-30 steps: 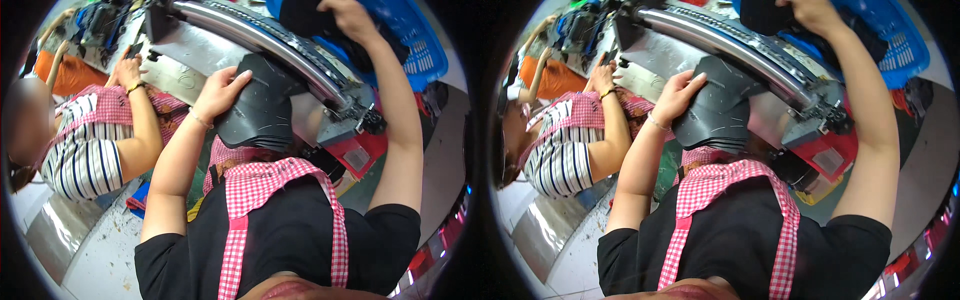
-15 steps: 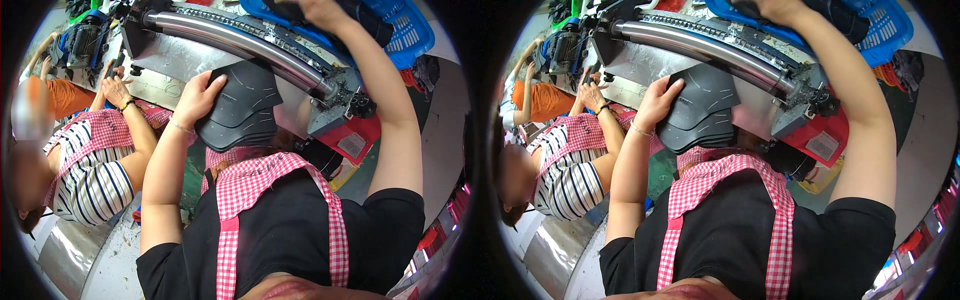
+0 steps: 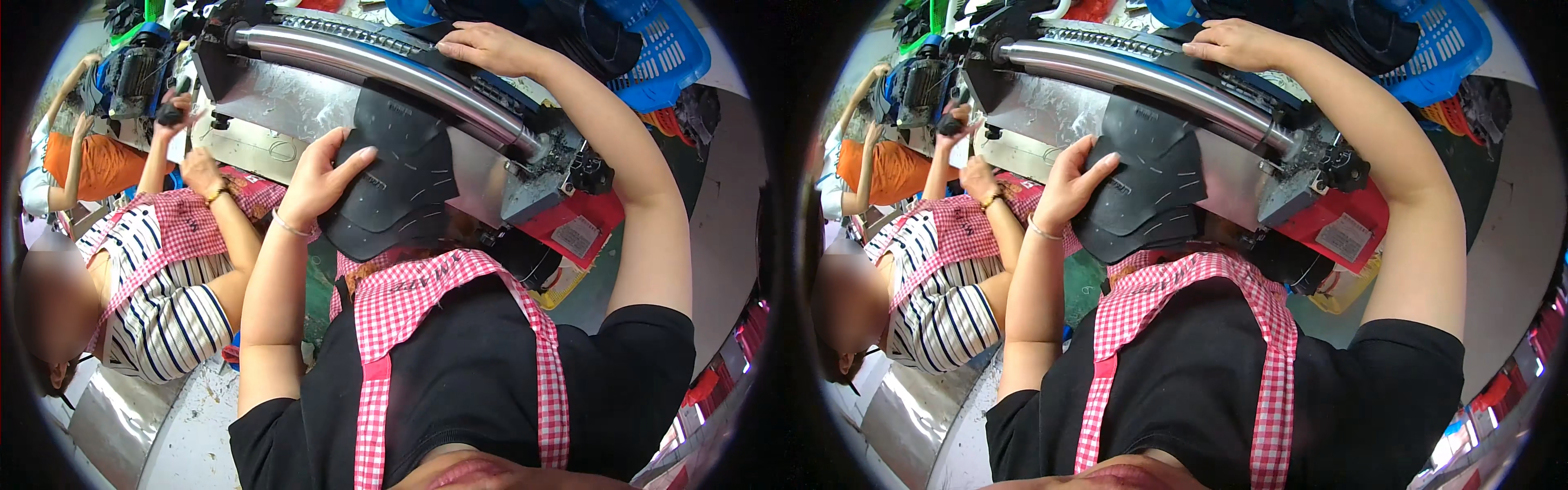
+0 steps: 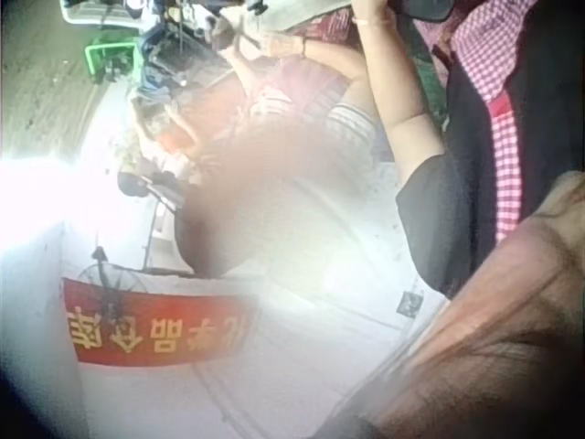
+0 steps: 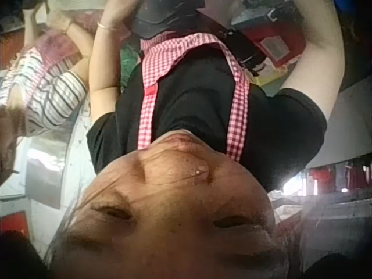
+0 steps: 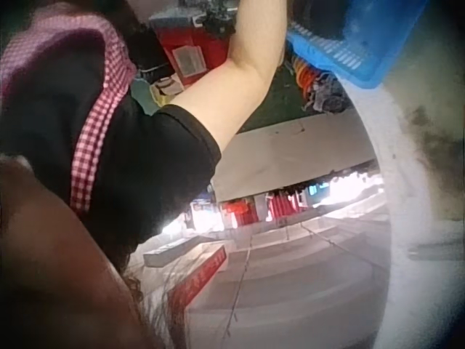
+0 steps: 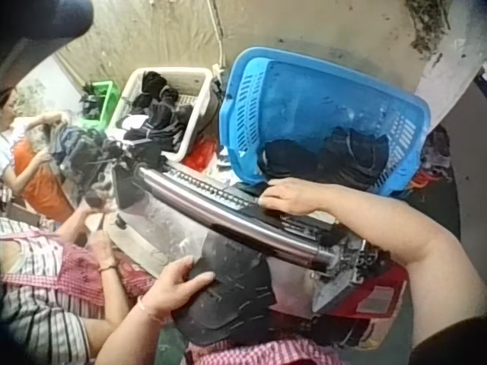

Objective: The person feeds dark rectangular material pieces into a roller machine and collects the processed output. They repeatedly retrieve new pieces from a blue basket, pass them through the machine, and stack the resulting items in their hands.

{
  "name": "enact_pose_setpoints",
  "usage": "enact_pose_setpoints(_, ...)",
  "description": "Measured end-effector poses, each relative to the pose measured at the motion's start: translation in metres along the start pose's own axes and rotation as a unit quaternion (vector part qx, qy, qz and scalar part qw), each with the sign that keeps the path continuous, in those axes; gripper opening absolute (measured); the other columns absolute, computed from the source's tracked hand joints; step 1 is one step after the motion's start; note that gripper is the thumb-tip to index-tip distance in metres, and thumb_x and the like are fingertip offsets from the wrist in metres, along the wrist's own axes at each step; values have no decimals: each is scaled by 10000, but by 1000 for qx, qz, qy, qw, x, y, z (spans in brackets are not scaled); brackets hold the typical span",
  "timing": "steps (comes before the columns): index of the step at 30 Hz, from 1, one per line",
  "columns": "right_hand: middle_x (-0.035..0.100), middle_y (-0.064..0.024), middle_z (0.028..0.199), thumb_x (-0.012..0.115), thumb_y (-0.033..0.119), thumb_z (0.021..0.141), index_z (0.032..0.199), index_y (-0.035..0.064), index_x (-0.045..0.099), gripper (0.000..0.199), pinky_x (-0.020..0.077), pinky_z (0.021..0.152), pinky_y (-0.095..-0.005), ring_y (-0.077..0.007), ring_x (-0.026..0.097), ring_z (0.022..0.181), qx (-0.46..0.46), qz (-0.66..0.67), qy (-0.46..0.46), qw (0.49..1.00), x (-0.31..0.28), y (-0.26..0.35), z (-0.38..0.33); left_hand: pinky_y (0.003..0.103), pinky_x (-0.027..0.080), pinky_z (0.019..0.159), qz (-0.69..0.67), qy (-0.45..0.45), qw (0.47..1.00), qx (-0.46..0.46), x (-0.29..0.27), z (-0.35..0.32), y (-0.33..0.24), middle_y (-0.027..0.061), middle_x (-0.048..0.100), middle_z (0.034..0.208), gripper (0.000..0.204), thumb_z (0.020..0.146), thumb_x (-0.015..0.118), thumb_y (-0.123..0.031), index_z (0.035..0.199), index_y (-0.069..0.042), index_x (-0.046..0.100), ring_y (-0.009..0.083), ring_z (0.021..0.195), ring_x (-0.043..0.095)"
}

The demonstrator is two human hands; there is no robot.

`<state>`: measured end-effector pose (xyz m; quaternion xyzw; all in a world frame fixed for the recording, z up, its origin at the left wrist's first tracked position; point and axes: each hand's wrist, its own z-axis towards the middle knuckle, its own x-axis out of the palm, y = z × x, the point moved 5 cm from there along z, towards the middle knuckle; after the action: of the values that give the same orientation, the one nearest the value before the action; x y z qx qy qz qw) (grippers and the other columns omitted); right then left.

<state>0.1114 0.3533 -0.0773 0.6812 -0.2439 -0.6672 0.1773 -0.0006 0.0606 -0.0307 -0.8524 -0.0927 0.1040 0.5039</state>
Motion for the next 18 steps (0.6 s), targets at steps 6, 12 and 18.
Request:
enact_pose_setpoints(6,612,-159,1309,590,-13,835,1342,71,539,517,476,990,-376,-240,608,1153,104,51,-29,993,-62,-7,5,265,521,791,-58,34,997,-44,-2,-10,9,43,695,1012,285,954,659,-149,1142,64,630,86,882,616)
enact_pose_setpoints(12,656,-161,972,602,132,904,1077,37,657,205,500,839,-386,-303,641,943,27,-10,-46,999,-36,-29,9,264,539,732,-9,26,999,-47,7,17,-15,74,695,977,327,901,729,-167,1153,14,626,112,853,648)
enact_pose_setpoints(18,653,-154,998,552,195,948,1045,24,683,237,480,905,-396,-311,626,991,43,98,-54,993,-35,-10,-6,264,528,807,-96,32,994,-48,-6,-17,-1,36,660,1031,232,932,649,-37,1149,6,578,102,908,627)
